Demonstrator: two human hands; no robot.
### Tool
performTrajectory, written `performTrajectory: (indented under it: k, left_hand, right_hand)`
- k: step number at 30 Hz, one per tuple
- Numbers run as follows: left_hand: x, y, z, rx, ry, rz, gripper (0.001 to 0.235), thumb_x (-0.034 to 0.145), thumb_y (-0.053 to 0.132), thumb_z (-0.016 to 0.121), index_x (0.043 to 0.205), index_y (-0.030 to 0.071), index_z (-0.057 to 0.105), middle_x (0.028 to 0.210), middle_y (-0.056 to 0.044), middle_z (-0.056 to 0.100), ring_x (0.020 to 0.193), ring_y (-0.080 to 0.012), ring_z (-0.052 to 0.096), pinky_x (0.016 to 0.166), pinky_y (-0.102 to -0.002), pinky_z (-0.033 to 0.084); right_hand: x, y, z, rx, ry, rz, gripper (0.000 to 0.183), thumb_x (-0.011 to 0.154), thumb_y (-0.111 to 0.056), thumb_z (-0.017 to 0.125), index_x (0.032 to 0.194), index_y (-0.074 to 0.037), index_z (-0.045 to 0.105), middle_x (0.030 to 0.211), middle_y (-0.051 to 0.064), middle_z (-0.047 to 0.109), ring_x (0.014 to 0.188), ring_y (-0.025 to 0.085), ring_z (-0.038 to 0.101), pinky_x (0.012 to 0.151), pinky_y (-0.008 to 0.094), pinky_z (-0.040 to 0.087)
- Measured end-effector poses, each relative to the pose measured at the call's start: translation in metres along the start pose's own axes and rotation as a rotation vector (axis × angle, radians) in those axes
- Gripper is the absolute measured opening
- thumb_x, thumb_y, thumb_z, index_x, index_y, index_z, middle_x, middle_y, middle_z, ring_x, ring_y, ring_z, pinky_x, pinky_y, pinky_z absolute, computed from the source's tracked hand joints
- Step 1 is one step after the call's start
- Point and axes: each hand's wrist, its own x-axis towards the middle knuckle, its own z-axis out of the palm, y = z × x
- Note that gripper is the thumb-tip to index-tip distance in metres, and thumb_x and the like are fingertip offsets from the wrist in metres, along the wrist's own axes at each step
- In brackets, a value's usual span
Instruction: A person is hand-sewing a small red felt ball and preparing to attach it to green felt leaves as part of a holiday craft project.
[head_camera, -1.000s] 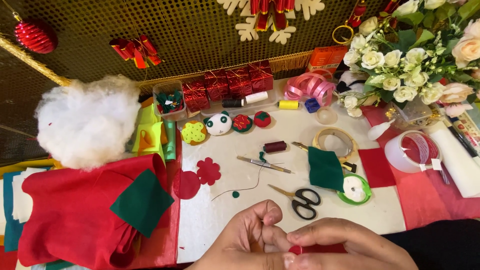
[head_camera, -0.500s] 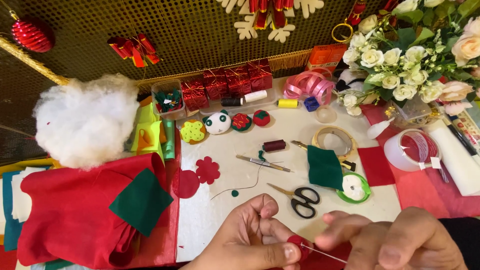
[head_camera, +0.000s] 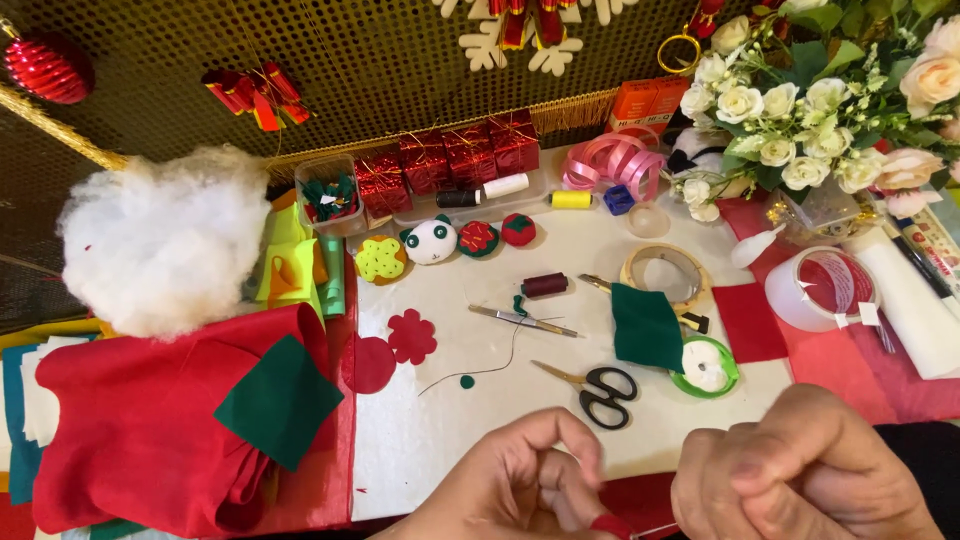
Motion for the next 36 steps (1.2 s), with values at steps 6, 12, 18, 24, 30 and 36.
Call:
performTrajectory:
  k: [6,12,18,24,30,36]
  left_hand:
    - [-0.004,0.004,0.007,0.116,-0.057,0.007,0.045,0.079,0.025,0.089,0.111,-0.002,0.074,0.085,-0.004,0.072,0.078,-0.0040,0.067,0.078,-0.014,0.051]
    - [0.000,0.001,0.006,0.320,0.062,0.084,0.031,0.078,0.018,0.088,0.101,0.001,0.075,0.084,-0.007,0.074,0.076,-0.0069,0.069,0.077,-0.017,0.058]
    - [0.003,0.003,0.018,0.549,0.325,0.284,0.013,0.080,-0.001,0.082,0.086,0.009,0.075,0.079,-0.004,0.067,0.065,-0.0092,0.061,0.058,-0.021,0.052]
    - [0.017,-0.007,0.013,0.926,0.284,0.563,0.018,0.074,0.001,0.068,0.086,0.014,0.068,0.085,0.000,0.063,0.070,-0.0119,0.059,0.066,-0.024,0.049]
    - [0.012,0.001,0.012,0.698,0.245,0.478,0.014,0.082,0.001,0.072,0.089,0.013,0.070,0.091,-0.001,0.074,0.080,-0.0082,0.067,0.068,-0.021,0.058]
    - [0.014,0.008,0.001,0.357,0.131,0.382,0.012,0.091,0.001,0.077,0.103,0.002,0.078,0.107,-0.013,0.070,0.085,-0.0162,0.069,0.069,-0.024,0.065]
  right_hand:
    - [0.010,-0.004,-0.002,-0.017,-0.034,0.117,0.009,0.101,-0.003,0.057,0.103,0.003,0.064,0.064,0.009,0.053,0.053,0.023,0.052,0.048,0.036,0.047]
    - [0.007,0.011,-0.006,0.035,0.085,0.228,0.008,0.099,0.004,0.055,0.102,0.007,0.062,0.061,0.012,0.052,0.055,0.022,0.049,0.050,0.034,0.040]
    - [0.006,0.023,0.007,-0.019,0.137,0.131,0.051,0.097,-0.009,0.063,0.139,0.008,0.042,0.063,0.007,0.049,0.056,0.020,0.047,0.054,0.032,0.039]
    - [-0.007,0.040,0.010,-0.128,0.049,0.043,0.058,0.101,-0.019,0.066,0.144,-0.002,0.031,0.063,0.004,0.046,0.058,0.019,0.048,0.064,0.034,0.047]
    - [0.023,0.045,-0.002,0.117,0.236,0.186,0.053,0.098,-0.004,0.060,0.147,-0.005,0.040,0.067,0.011,0.049,0.063,0.023,0.050,0.062,0.035,0.044]
    - [0.035,0.056,-0.036,-0.268,0.239,0.486,0.041,0.098,-0.020,0.055,0.136,-0.006,0.053,0.081,0.015,0.072,0.071,0.023,0.064,0.070,0.034,0.054]
